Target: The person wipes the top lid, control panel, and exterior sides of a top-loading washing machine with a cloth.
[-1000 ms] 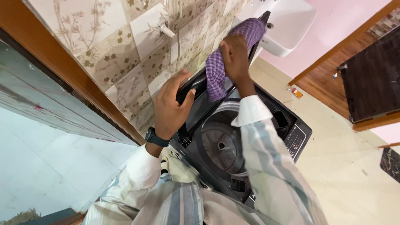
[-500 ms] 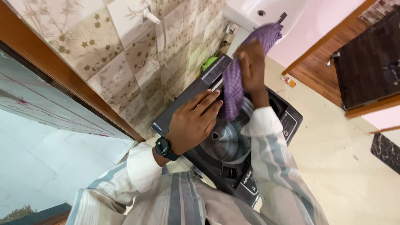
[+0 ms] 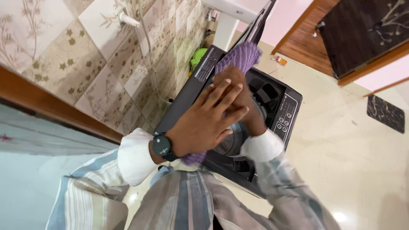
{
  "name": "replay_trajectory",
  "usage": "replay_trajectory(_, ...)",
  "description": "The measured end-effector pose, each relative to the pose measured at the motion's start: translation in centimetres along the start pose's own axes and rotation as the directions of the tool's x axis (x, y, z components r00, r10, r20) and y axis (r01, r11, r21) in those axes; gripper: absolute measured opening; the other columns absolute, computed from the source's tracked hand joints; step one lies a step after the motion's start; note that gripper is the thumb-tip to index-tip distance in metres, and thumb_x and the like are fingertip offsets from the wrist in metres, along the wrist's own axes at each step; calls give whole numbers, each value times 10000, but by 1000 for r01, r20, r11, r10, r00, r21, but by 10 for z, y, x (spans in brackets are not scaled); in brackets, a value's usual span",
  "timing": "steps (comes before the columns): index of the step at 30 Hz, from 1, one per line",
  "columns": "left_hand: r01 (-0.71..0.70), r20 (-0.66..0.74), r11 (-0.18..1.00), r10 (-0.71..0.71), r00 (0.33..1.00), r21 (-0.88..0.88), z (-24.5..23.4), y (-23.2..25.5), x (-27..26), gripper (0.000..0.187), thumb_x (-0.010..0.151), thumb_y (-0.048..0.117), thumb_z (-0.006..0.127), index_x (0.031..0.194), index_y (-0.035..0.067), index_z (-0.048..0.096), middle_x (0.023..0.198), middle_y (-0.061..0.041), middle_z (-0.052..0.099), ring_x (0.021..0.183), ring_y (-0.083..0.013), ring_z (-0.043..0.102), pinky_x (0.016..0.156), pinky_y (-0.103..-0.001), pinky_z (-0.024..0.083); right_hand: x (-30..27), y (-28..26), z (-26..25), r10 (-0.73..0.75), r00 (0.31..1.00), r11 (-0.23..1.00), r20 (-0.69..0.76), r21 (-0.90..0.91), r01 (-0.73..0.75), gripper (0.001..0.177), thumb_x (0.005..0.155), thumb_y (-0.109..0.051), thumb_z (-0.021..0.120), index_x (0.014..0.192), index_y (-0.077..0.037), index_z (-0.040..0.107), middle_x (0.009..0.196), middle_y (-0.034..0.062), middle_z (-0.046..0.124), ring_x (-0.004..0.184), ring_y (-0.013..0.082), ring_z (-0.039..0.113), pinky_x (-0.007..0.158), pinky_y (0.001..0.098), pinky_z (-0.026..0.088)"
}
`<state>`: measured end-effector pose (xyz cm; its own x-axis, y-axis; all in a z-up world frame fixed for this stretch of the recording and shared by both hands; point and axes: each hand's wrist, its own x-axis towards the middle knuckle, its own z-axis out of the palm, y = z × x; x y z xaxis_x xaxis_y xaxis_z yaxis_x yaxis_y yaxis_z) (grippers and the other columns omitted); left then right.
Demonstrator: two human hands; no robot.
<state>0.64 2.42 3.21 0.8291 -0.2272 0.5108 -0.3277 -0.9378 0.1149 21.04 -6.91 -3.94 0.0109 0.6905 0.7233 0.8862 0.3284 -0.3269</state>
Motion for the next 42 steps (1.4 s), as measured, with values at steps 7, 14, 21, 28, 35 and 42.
replay_trajectory(7,-223,88,975,224,971,-15,4,-17,-1,461,899,400,665,1199,50,681,1326,-190,628,1370,-369,450,1167,-622,250,76,18,-40,146,989,981,-26,-130,-148,265,1054,-201,515,884,-43,641,928,131,682,975,335,644,1111,509,389)
replay_trajectory(14,-374,60,915,386,920,-149,12,-31,-16,375,1014,293,636,1273,26,690,1058,-80,680,1053,-224,626,1205,-506,355,56,-68,2,309,948,946,-80,-82,-315,303,1017,-218,500,793,-38,595,820,99,618,881,287,611,1187,503,368)
replay_trajectory(21,-564,-95,813,555,826,-144,16,-36,-12,226,945,211,630,1111,75,700,1077,-48,712,1013,-197,654,1083,-470,430,47,-20,-15,316,939,945,-132,-40,-324,360,1024,-230,454,736,-51,573,774,94,605,817,243,565,1055,416,416)
replay_trajectory(28,-546,13,814,559,829,-198,6,-44,-5,243,907,206,639,1070,52,730,966,-66,711,997,-217,666,1128,-502,425,56,13,-16,258,949,960,-183,-67,-274,353,1069,-194,474,783,-45,618,849,111,667,1050,319,630,1211,492,323)
replay_trajectory(35,-559,97,727,639,763,-399,2,-50,-14,164,964,142,629,1063,33,701,1026,-68,701,981,-211,647,977,-359,456,31,-70,43,248,927,957,-280,-80,-280,414,1058,-267,404,810,-66,666,866,74,683,1094,301,648,1240,522,293)
replay_trajectory(42,-475,135,820,536,833,-320,0,-31,7,314,886,231,651,1154,73,688,1219,-100,659,1262,-257,574,1241,-503,269,24,-11,-1,145,941,984,-307,-54,-169,441,1059,-298,403,781,-72,660,852,92,673,980,291,633,1162,477,394)
